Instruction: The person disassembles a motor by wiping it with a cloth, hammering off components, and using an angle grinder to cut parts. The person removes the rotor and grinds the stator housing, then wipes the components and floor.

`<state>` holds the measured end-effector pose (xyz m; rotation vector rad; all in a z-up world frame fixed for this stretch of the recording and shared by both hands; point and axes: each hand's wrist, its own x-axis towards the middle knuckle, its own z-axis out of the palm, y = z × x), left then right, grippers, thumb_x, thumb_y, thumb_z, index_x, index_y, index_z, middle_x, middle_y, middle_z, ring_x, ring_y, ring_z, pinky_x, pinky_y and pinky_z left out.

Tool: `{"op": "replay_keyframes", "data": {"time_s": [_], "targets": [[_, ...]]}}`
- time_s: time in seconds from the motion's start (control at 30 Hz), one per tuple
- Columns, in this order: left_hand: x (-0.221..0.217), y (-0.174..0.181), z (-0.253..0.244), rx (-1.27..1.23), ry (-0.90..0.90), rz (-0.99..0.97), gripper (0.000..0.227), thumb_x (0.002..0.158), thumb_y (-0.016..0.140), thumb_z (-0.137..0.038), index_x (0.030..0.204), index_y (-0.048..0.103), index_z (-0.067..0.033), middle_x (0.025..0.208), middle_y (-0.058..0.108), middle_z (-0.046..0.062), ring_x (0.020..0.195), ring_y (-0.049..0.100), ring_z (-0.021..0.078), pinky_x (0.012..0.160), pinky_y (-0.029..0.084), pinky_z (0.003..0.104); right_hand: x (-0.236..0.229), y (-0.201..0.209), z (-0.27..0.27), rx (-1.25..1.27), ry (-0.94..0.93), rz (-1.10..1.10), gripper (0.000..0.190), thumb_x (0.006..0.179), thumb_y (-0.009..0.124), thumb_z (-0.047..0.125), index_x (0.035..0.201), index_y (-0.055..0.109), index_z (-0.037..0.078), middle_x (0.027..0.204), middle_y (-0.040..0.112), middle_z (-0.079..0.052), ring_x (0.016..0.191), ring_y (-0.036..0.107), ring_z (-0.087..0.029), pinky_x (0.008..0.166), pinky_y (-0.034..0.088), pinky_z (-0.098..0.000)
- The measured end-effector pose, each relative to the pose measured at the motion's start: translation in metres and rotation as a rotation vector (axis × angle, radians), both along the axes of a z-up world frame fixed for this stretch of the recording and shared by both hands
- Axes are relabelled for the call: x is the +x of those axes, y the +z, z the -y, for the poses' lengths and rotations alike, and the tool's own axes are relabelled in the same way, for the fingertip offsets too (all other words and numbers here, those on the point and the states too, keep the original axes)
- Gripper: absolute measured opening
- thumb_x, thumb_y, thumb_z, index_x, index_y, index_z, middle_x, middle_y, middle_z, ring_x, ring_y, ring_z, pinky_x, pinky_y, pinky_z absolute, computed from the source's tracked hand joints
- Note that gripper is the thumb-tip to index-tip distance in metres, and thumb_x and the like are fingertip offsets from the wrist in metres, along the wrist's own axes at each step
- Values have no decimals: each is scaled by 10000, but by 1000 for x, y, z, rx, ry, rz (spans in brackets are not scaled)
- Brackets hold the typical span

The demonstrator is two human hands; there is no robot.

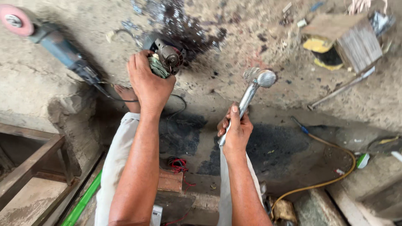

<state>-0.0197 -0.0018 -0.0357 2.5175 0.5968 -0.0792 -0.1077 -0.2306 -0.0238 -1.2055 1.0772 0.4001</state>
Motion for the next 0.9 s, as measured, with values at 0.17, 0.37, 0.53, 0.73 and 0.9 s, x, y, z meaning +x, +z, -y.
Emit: {"op": "replay_keyframes", "data": {"time_s": [0.17,0.37,0.53,0.73,0.9], "targets": [[-5,4,46,11,-143,21,656,673,823,-31,1273,558,-24,1138,554,167,1087,536,381,929,432,475,-15,1,23,-44,-46,-52,380,985,663,400,871,529,63,624,522,-48,452,491,-129,403,419,-323],[-24,-4,101,77,-321,56,660,750,774,-17,1377,584,-98,1346,584,134,1208,532,369,1002,423,473,-28,-7,29,-79,-111,-164,380,978,662,415,870,518,80,616,513,-41,451,510,-131,396,432,-334],[-20,-3,99,62,-273,56,634,805,782,-17,1400,580,-101,1392,577,122,1212,541,356,1043,442,475,-30,-13,31,-33,-165,-218,370,966,676,406,868,527,81,622,521,-46,431,493,-137,392,406,-327],[-17,-3,75,-81,-300,83,729,771,917,-162,1400,566,-51,1381,579,171,1176,539,409,1040,429,495,-42,-21,28,-39,-119,-177,328,983,685,337,864,551,62,644,540,-45,444,503,-132,404,416,-319],[-20,-6,51,-473,-2,256,396,983,792,-36,1330,603,-65,1351,649,121,1213,649,248,1047,559,376,-37,-25,24,-121,-57,-134,239,981,700,228,880,603,34,638,557,-43,450,510,-127,406,414,-304]]}}
